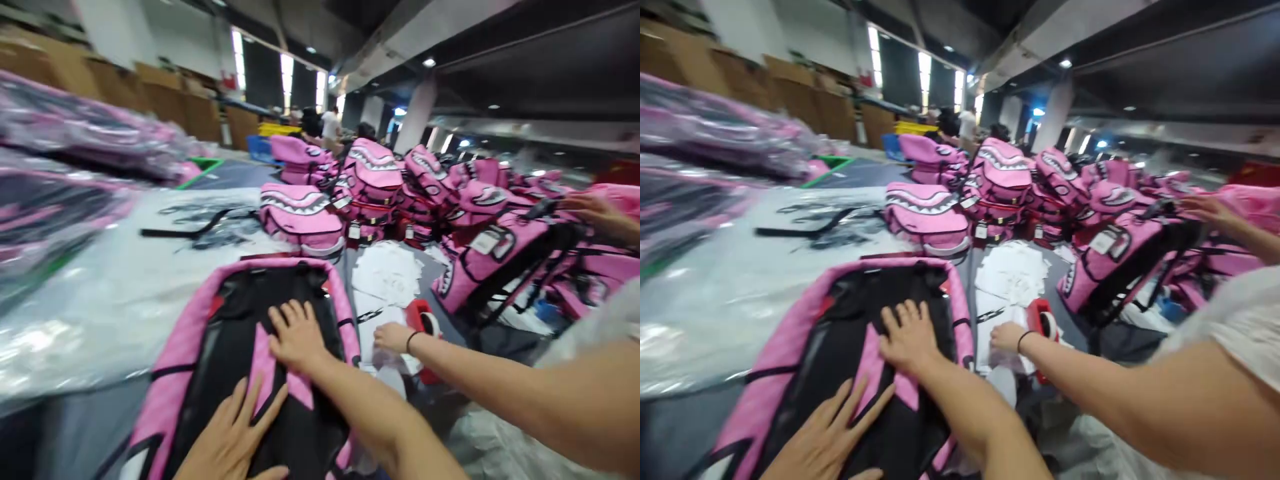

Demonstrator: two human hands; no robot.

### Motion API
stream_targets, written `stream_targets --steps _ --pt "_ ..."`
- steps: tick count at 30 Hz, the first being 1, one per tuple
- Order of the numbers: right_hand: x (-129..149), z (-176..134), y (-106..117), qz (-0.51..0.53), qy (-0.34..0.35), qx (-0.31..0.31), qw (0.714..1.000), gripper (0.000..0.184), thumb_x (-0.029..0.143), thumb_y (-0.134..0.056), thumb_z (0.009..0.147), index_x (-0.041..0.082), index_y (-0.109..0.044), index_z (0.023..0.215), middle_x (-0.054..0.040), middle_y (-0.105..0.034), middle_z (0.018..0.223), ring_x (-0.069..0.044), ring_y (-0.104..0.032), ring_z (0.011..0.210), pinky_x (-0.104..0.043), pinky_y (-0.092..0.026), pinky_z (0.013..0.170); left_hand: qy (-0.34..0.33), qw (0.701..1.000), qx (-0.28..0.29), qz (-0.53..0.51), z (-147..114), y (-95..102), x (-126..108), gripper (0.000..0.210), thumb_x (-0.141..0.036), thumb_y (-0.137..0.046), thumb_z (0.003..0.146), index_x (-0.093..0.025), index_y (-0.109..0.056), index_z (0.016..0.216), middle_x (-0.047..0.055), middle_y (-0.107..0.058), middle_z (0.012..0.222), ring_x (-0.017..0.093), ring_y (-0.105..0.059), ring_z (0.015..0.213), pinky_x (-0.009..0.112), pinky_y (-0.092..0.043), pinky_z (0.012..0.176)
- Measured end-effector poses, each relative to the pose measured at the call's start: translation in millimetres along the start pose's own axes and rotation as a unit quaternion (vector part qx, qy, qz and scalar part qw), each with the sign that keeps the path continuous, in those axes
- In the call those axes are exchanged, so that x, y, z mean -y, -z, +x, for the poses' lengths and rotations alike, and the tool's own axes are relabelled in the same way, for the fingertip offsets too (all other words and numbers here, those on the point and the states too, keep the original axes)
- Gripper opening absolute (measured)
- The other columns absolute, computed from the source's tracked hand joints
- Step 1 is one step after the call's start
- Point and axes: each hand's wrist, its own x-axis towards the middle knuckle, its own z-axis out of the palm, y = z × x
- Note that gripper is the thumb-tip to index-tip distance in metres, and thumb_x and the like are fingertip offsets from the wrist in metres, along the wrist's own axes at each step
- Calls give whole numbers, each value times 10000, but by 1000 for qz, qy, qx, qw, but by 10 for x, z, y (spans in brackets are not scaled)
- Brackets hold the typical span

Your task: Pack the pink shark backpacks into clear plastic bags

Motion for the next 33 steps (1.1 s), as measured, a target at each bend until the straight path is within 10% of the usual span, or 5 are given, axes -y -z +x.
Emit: stream_targets --steps 4,11,16,23,33 --pt "-168 -74 -160 55 22 -28 998 560 361 -496 1015 203 -441 1549 -142 -475 1581 -293 -334 1523 -558 -225 1251 -22 996 -49 72 532 229 148 673 -621 -482 972 -251 -458 1534 148 -742 1202 298 -688 1069 481 -473 1022" --pt "-368 101 41 264 23 -264 928 312 240 -392 1029 199 -635 1220 -109 -693 1170 -217 -643 1110 -401 -520 981 150 977 -127 85 1159 -63 400 774 -672 -655 855 -376 -433 1535 148 -265 1688 481 -247 1520 693 -215 1181" --pt "214 1397 350 192 182 -86 960 187 280 -526 1005 217 -676 1099 -82 -696 1106 -217 -641 1070 -354 -492 967 138 974 -171 55 1067 -245 379 815 -708 -616 862 -367 -379 1563 138 -207 1707 474 -197 1536 714 -185 1191" --pt "635 3090 -41 43 -25 122 991 257 278 -718 896 175 -696 1131 -143 -719 1148 -262 -667 1063 -337 -517 857 130 981 -142 19 991 -168 415 922 -588 -652 874 -381 -157 1623 128 -116 1726 512 -169 1536 764 -223 1159" --pt "296 3422 -699 184 -96 95 974 62 196 -693 855 194 -719 911 -35 -746 845 -158 -659 741 -244 -496 695 145 980 -136 -16 955 -177 400 932 -575 -663 862 -384 -160 1623 92 -104 1731 507 -146 1543 753 -196 1187"
